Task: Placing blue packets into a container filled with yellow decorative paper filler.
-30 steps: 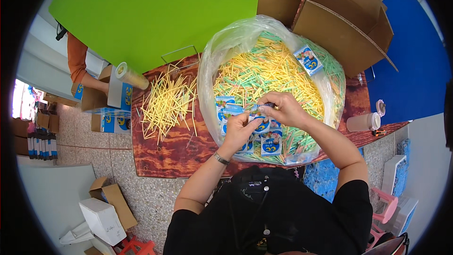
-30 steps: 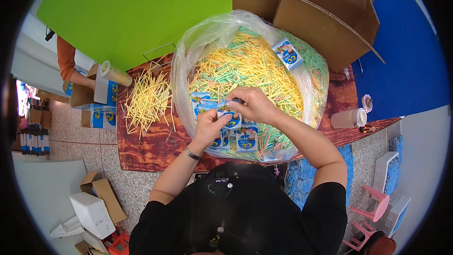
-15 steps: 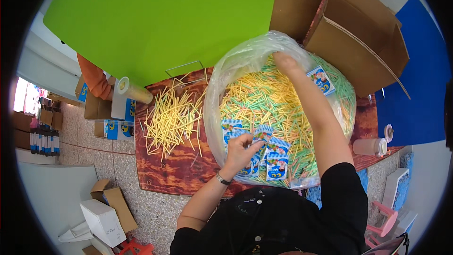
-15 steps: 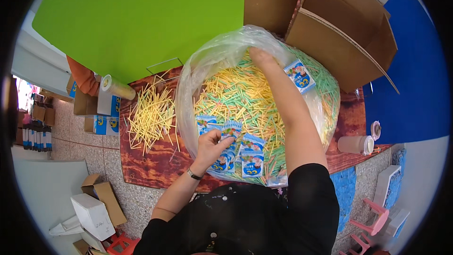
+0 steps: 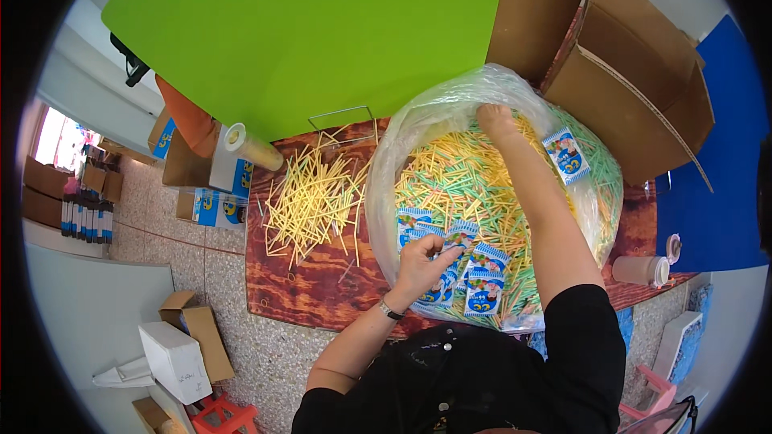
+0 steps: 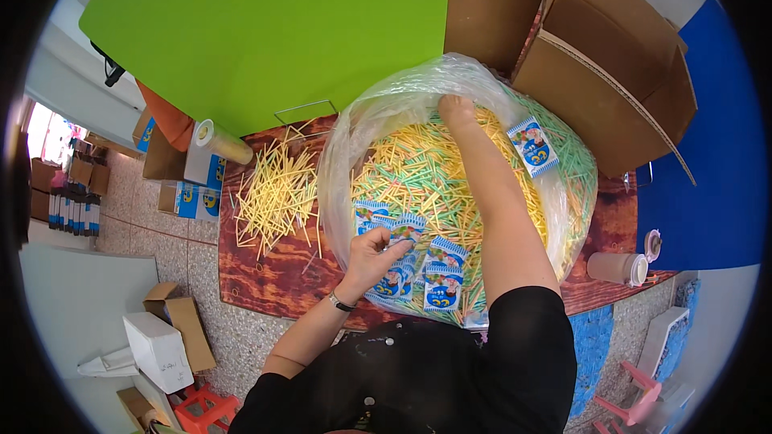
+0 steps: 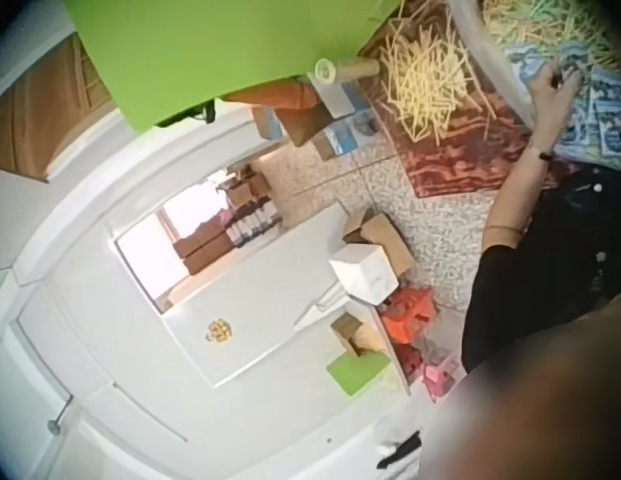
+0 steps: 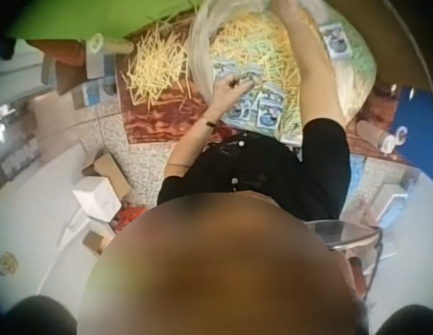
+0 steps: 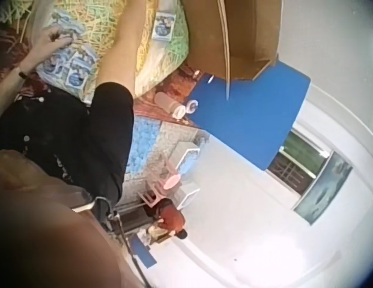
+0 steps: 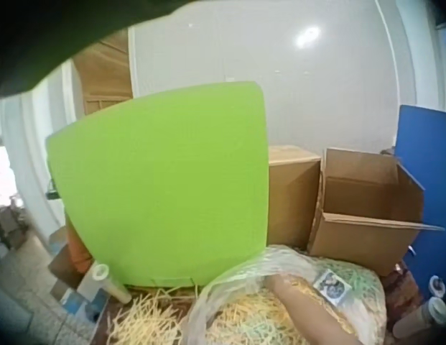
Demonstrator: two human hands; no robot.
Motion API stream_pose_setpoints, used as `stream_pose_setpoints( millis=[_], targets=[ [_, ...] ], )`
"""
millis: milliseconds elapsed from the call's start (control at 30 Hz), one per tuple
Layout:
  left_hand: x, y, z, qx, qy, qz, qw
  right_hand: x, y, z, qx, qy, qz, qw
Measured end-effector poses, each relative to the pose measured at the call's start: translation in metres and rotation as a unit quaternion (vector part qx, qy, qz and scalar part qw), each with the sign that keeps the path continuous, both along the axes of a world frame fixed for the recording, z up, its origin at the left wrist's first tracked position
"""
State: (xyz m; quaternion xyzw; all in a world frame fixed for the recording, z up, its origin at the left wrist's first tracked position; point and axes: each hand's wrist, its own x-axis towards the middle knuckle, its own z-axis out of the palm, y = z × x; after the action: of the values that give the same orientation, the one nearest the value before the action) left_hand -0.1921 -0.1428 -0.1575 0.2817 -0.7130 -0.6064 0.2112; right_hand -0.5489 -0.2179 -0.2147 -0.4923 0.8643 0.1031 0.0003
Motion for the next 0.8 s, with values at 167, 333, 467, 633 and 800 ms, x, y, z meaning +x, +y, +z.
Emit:
stream_pose_setpoints(
  millis=[167, 333, 467, 633, 800],
  targets=[
    [0.000, 0.007, -0.007, 0.001, 0.020, 0.005, 1.000, -0.003, 0.030, 0.019, -0.155, -0.013, -0.037, 0.987],
    [0.006, -0.002, -0.018, 0.080, -0.006, -0.028, 0.996, 0.032, 0.082, 0.094, 0.047, -0.108, 0.049, 0.992],
    [-0.018, -0.006, 0.019, 0.276, 0.118, 0.014, 0.954, 0.071, 0.154, 0.119, -0.073, -0.456, 0.056, 0.885],
    [-0.039, -0.016, 0.028, 0.427, 0.300, -0.039, 0.852, 0.131, 0.203, 0.116, -0.060, -0.777, -0.018, 0.626],
    [-0.048, -0.001, 0.031, 0.459, 0.300, -0.076, 0.833, 0.156, 0.219, 0.087, -0.065, -0.868, -0.071, 0.487]
  ],
)
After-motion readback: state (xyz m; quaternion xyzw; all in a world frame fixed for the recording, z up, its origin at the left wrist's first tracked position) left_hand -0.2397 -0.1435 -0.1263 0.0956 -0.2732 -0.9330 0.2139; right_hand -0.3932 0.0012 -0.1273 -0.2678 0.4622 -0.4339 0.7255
